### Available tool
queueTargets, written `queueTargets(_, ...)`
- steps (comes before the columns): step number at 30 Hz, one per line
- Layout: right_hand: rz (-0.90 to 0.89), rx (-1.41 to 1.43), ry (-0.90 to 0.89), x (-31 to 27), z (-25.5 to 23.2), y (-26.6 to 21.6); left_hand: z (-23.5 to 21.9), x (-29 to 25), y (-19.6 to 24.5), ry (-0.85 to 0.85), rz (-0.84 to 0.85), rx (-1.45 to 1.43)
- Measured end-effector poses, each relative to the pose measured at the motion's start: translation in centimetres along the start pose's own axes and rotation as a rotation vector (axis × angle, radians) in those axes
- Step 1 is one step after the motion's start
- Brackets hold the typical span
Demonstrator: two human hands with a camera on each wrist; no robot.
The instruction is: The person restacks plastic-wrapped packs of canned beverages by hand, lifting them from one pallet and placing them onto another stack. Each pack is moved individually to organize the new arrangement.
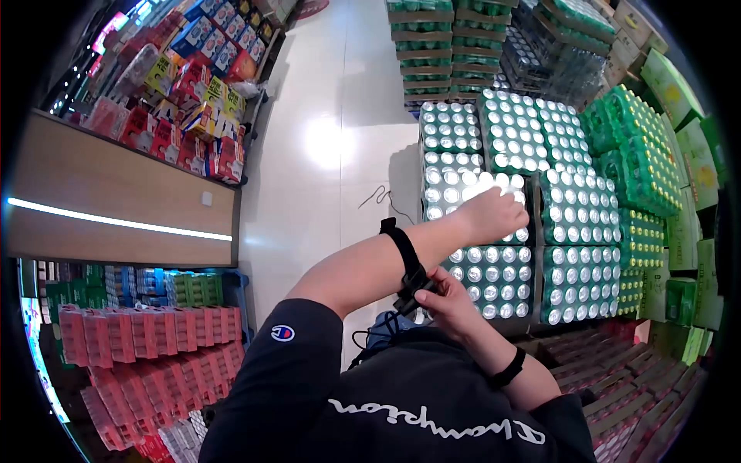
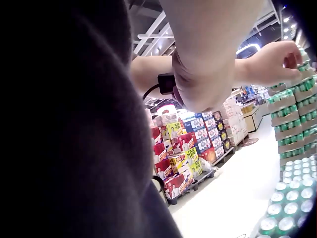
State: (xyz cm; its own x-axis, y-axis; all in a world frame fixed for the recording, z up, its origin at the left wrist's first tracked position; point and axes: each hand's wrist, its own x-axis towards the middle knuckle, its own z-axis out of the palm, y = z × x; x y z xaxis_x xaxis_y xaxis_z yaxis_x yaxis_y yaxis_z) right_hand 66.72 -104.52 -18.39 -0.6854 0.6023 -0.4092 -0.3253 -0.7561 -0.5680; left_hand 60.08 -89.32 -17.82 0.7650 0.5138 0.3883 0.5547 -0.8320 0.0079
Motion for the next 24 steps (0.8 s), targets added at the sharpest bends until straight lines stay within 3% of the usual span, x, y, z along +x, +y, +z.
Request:
queueTargets(2,-0.092,-0.016,-0.023,-0.6,1.8,0.9,-0.6,-0.3,1.5,-0.011,-0.008,-0.033)
queueTargets(4,-0.108,-0.251,-0.097,-0.7,1.5,0.6,-2.9,0.0,2.8,0.029,-0.071,-0.170)
queueTargets(5,0.005,-0.832,-0.050,-1.2,0.4,-1.7,-4.1,-0.1,3.2,0.040,-0.167,-0.181)
queueTargets(6,-0.070,-1.133,-0.054,-0.8,-2.1,-2.5,-4.6,-0.7,3.4,0.137,-0.267,-0.317)
queueTargets(7,-0.129,-1.270,0.116,-1.4,-3.8,-4.2,-4.6,-1.3,3.9,0.178,-0.472,-0.343)
queueTargets(8,-0.136,-1.185,0.339,-2.0,-4.7,-6.5,-5.8,-2.1,5.2,0.276,-0.657,-0.419)
queueTargets(9,-0.370,-0.675,0.373,-2.5,-6.2,-8.3,-6.8,-2.8,6.2,0.264,-0.794,-0.602)
queueTargets(11,-0.640,0.139,0.143,-4.6,-5.6,-13.9,-5.9,-4.0,9.8,0.048,-0.937,-0.958)
queueTargets(12,-0.791,0.487,0.183,-4.5,-5.8,-15.5,-6.3,-4.1,12.2,-0.123,-0.859,-1.200)
queueTargets(13,-0.882,0.583,0.156,-5.0,-6.0,-16.9,-6.7,-3.8,14.4,-0.253,-0.796,-1.404)
queueTargets(14,-0.917,0.749,0.058,-4.6,-7.5,-17.8,-4.6,-4.5,16.8,-0.189,-0.767,-1.649)
queueTargets(15,-0.944,0.812,0.039,-4.8,-7.1,-18.5,-6.5,-3.8,18.4,-0.249,-0.804,-1.862)
queueTargets(16,-0.967,0.876,0.023,-5.0,-6.6,-18.9,-6.1,-3.7,19.5,-0.133,-0.811,-1.926)
queueTargets(18,-0.967,0.920,0.046,-5.0,-5.7,-19.0,-5.1,-3.7,19.8,-0.092,-1.080,-2.100)
queueTargets(19,-0.968,0.875,0.050,-4.8,-5.7,-18.9,-5.3,-3.7,20.3,-0.034,-1.078,-2.166)
queueTargets(20,-0.971,0.829,0.052,-4.5,-5.6,-19.0,-4.8,-4.1,20.6,-0.083,-1.125,-2.102)
queueTargets(22,-1.002,0.639,0.231,-3.6,-4.6,-18.5,-5.3,-4.4,21.1,-0.069,-1.066,-2.085)
queueTargets(24,-1.075,-0.013,0.521,-1.5,-4.9,-17.0,-6.6,-4.3,21.3,-0.056,-1.109,-2.137)
